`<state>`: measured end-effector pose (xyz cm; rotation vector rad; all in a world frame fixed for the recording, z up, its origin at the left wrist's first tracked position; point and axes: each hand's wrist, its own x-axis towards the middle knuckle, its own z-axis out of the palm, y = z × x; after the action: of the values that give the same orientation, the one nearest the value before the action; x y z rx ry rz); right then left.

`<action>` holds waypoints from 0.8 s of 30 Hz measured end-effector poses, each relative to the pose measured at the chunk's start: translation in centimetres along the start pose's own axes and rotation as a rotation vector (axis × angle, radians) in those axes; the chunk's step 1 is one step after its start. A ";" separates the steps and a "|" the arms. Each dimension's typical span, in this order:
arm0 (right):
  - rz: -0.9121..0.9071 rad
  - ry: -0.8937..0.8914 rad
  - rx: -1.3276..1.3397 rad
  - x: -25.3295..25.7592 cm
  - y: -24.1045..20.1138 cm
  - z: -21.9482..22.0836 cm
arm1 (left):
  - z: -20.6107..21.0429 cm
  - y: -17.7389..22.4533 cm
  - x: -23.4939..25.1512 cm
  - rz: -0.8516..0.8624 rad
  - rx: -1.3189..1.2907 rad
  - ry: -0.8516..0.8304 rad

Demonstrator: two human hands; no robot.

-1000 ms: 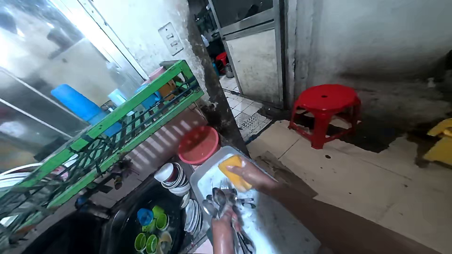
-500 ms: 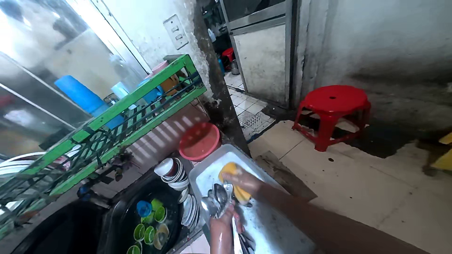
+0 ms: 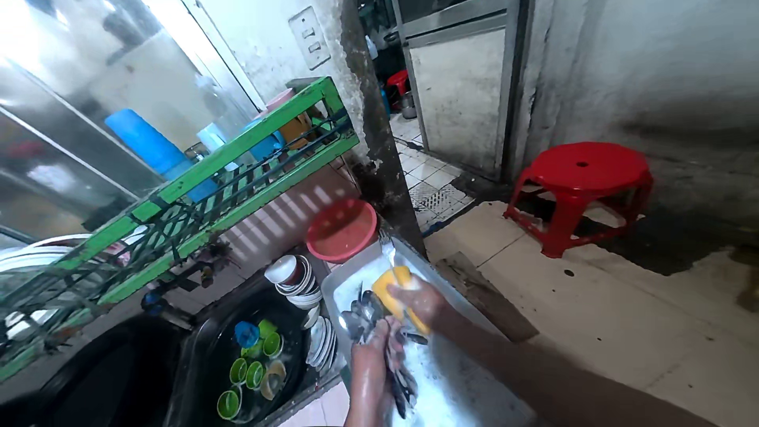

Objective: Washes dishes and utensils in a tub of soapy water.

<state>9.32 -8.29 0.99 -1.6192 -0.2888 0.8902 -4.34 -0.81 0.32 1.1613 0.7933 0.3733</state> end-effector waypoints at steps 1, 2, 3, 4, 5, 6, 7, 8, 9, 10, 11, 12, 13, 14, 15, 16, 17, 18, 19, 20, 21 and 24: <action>0.037 -0.033 -0.064 0.4 -0.5 -1.0 | -0.5 0.1 0.1 0.006 -0.039 -0.008; 0.063 -0.097 -0.135 0.3 -1.0 -1.8 | -0.9 0.3 0.0 0.013 -0.085 -0.019; 0.071 -0.189 -0.209 -0.2 -1.1 -2.1 | -1.1 0.4 -0.1 0.027 -0.124 -0.026; 0.035 -0.301 -0.285 -0.6 -0.5 -2.0 | -1.1 0.5 -0.1 0.039 -0.154 -0.047; -0.011 -0.411 -0.340 -1.2 0.3 -1.7 | -1.1 0.7 -0.1 0.024 -0.173 -0.069; -0.030 -0.524 -0.384 -1.8 0.9 -1.2 | -1.2 0.8 0.2 -0.002 -0.201 -0.094; -0.023 -0.626 -0.435 -2.1 1.3 -0.9 | -1.2 0.9 0.5 -0.034 -0.218 -0.091; -0.004 -0.715 -0.517 -2.3 1.3 -0.8 | -1.2 1.1 1.0 -0.064 -0.228 -0.053; 0.014 -0.785 -0.615 -2.4 1.1 -0.9 | -1.4 1.2 1.5 -0.076 -0.250 -0.024; 0.036 -0.826 -0.697 -2.4 0.9 -1.2 | -1.8 1.3 2.0 -0.074 -0.281 -0.014; 0.043 -0.832 -0.730 -2.3 0.6 -1.7 | -2.2 1.4 2.4 -0.066 -0.300 -0.001; 0.036 -0.783 -0.701 -2.2 0.3 -2.4 | -2.5 1.6 2.6 -0.054 -0.291 0.015; 0.025 -0.686 -0.585 -2.2 -0.2 -3.1 | -2.5 1.6 2.6 -0.047 -0.263 0.027; 0.002 -0.562 -0.401 -2.2 -0.5 -3.5 | -2.3 1.5 2.5 -0.050 -0.216 0.030; -0.022 -0.447 -0.180 -2.3 -0.7 -3.4 | -1.7 1.3 2.3 -0.051 -0.146 0.032; -0.033 -0.347 0.047 -2.3 -0.9 -2.8 | -0.9 0.8 2.1 -0.035 -0.051 0.026; -0.031 -0.259 0.248 -2.2 -1.1 -1.9 | -0.1 0.0 1.9 -0.003 0.058 0.026; -0.019 -0.172 0.383 -1.9 -1.1 -1.1 | 0.7 -0.7 1.6 0.030 0.183 0.038; 0.003 -0.072 0.456 -1.2 -1.0 -0.3 | 1.3 -1.2 1.4 0.057 0.272 0.062; 0.043 0.014 0.500 -0.4 -0.8 0.1 | 1.7 -1.4 1.2 0.074 0.317 0.076; 0.081 0.071 0.531 0.3 -0.7 0.2 | 1.7 -1.4 1.0 0.081 0.305 0.071; 0.180 0.082 0.661 1.0 -1.1 -0.2 | 1.0 -0.5 0.3 -0.007 0.027 -0.068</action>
<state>10.47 -7.54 1.60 -1.0684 0.2020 0.9268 -3.45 -1.48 -0.08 1.1904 0.7453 0.3164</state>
